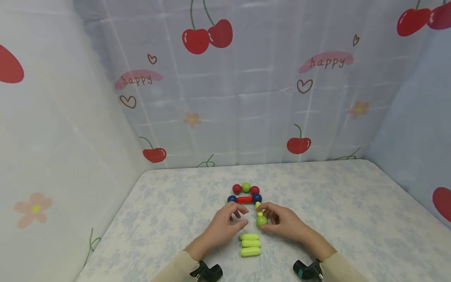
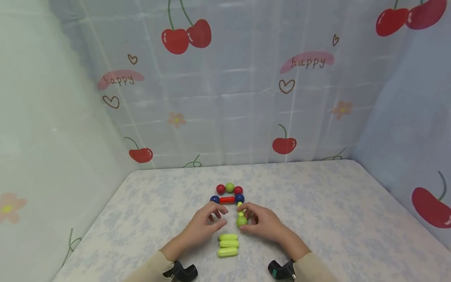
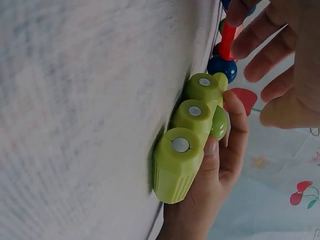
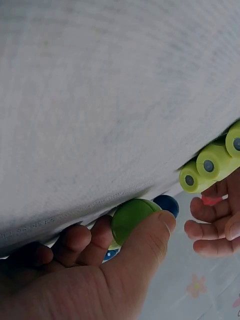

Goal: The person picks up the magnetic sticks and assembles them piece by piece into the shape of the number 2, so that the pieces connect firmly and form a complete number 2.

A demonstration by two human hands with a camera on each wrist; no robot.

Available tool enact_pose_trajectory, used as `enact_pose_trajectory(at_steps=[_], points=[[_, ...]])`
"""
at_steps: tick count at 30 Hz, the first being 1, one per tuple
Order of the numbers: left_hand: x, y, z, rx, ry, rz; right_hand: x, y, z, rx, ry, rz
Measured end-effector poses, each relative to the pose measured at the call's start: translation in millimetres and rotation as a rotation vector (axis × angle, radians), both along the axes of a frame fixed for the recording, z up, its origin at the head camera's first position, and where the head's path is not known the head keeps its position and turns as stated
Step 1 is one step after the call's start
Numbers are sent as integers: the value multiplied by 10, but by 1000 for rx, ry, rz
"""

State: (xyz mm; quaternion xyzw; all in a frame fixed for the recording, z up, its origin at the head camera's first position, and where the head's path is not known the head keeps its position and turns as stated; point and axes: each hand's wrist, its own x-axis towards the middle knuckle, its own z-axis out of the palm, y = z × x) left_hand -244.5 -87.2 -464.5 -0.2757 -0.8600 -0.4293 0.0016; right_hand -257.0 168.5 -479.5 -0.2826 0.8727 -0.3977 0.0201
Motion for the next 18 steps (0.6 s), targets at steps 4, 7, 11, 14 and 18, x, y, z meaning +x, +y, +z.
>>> enact_pose_trajectory(at_steps=[4,7,11,14,18], points=[[-7,-12,-71,-24,-106,-145,12,23,15,-6,5,3],[-19,-30,-106,-49,-135,-200,21,25,24,-3,3,1],[-42,-54,-120,-84,-66,-239,10,12,26,9,13,-4],[-52,-67,-126,-100,-22,-267,0,2,23,18,12,-5],[-54,-78,-139,-94,-12,-288,-4,-6,19,23,11,-11]])
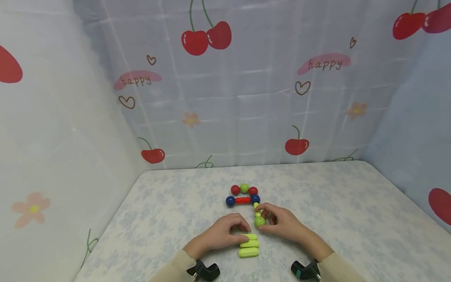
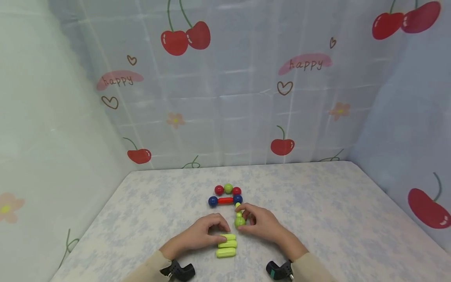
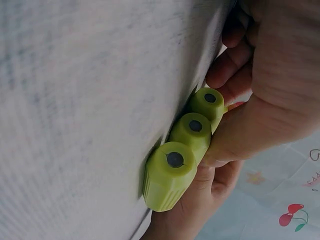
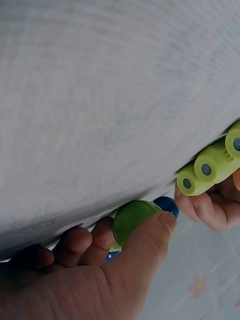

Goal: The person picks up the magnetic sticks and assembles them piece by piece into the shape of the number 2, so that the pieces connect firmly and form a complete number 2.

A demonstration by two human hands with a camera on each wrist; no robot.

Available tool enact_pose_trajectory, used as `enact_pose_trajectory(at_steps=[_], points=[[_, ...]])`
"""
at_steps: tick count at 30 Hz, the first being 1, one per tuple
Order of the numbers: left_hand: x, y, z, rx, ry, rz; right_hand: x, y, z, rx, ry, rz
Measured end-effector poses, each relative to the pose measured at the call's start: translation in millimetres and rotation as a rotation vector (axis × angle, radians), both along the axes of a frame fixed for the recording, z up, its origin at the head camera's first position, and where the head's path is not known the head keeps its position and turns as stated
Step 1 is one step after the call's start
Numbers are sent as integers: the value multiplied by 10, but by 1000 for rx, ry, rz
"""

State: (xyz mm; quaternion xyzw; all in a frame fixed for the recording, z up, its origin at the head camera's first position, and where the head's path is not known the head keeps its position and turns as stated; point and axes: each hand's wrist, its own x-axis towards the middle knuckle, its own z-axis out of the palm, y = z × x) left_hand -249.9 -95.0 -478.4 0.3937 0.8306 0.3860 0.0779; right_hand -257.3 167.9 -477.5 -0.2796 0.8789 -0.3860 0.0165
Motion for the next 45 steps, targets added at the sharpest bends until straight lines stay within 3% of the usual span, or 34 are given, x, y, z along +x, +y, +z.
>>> enact_pose_trajectory(at_steps=[7,18,30,45], points=[[7,-14,4,3,-9,-27,4,-5,-15,1,4,-7],[-10,-7,21,-3,-33,14,-3,5,10,-5,17,-2],[-8,-13,-28,24,68,31,-9,0,-9,-7,22,0],[-16,-12,-68,135,113,175,-11,-5,-19,2,-3,-11]])
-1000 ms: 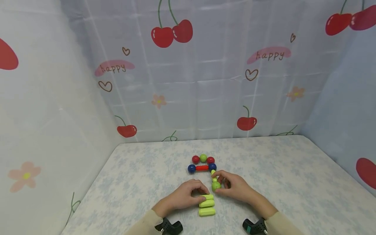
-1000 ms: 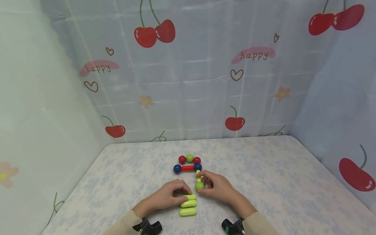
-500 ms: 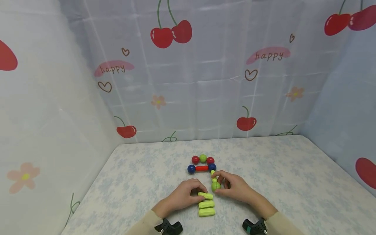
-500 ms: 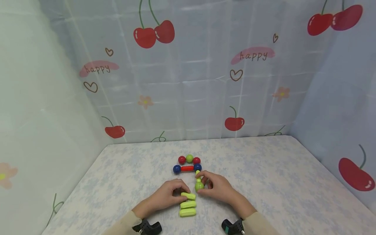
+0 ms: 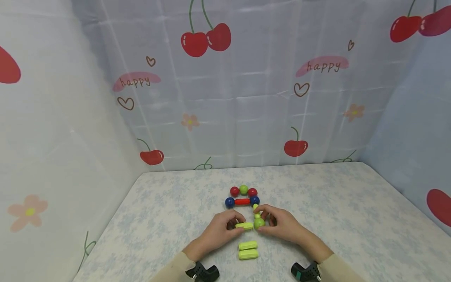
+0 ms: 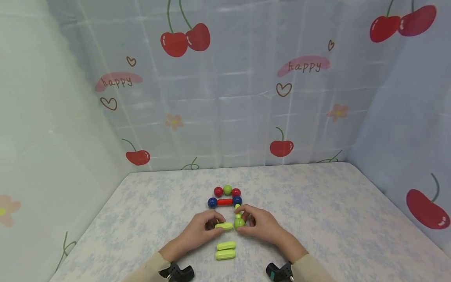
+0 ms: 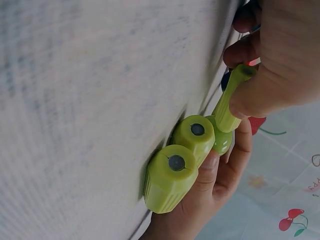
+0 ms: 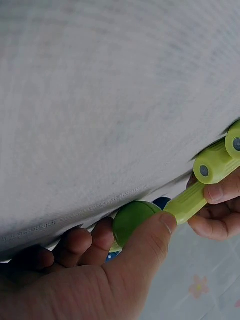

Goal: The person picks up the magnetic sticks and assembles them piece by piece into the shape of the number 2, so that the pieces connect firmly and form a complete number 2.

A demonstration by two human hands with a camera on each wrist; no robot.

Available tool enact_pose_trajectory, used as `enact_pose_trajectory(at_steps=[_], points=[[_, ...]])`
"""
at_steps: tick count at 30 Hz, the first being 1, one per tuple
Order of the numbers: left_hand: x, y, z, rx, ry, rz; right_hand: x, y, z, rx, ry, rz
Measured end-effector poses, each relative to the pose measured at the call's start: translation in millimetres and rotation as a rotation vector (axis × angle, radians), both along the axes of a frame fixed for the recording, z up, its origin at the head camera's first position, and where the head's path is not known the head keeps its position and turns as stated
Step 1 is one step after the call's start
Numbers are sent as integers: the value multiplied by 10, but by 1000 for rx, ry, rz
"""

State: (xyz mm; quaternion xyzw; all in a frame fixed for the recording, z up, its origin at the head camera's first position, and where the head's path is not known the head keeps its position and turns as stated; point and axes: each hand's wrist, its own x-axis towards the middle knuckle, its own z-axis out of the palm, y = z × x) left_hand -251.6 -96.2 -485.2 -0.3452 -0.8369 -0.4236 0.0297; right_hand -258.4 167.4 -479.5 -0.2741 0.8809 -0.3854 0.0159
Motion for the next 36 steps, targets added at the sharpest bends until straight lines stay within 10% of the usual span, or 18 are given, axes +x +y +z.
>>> enact_pose_trajectory(at_steps=[36], points=[[-18,21,-16,69,16,84,7,-1,14,1,-1,2]])
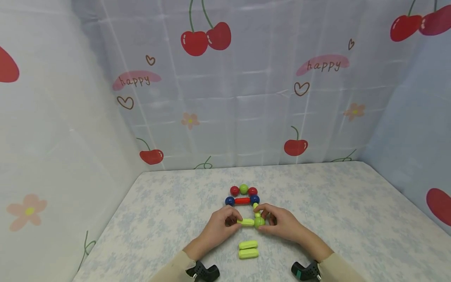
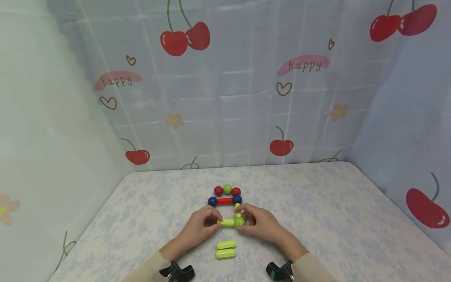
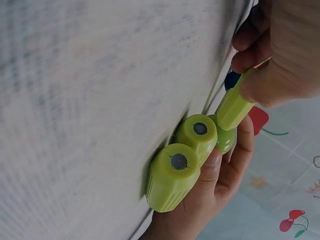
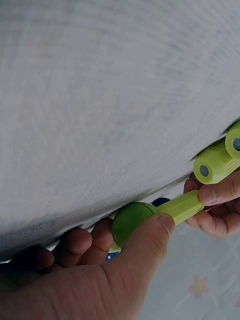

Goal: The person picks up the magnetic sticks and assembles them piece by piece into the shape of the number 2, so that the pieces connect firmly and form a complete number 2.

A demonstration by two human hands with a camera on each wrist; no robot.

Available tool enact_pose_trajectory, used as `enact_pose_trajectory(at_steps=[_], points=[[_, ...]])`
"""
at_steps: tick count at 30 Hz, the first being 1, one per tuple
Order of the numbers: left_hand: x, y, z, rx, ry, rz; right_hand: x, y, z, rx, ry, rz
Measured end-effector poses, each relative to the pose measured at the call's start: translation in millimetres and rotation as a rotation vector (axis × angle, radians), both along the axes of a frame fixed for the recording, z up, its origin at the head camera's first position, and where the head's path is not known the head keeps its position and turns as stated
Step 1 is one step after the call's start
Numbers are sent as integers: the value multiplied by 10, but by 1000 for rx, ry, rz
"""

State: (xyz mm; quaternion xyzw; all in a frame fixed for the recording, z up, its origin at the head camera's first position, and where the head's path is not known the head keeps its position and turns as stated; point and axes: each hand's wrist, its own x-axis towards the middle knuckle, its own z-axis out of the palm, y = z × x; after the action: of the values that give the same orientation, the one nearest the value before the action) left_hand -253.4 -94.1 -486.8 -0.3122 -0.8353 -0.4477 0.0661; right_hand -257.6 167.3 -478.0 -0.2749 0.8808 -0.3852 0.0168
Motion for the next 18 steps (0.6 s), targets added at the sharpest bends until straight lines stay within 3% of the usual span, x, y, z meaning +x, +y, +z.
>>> enact_pose_trajectory(at_steps=[11,18], points=[[17,17,30,98,-62,7,-5,-4,-9,7,-3,-11],[6,8,8,72,-72,-55,-14,5,-14,-4,5,-16]])
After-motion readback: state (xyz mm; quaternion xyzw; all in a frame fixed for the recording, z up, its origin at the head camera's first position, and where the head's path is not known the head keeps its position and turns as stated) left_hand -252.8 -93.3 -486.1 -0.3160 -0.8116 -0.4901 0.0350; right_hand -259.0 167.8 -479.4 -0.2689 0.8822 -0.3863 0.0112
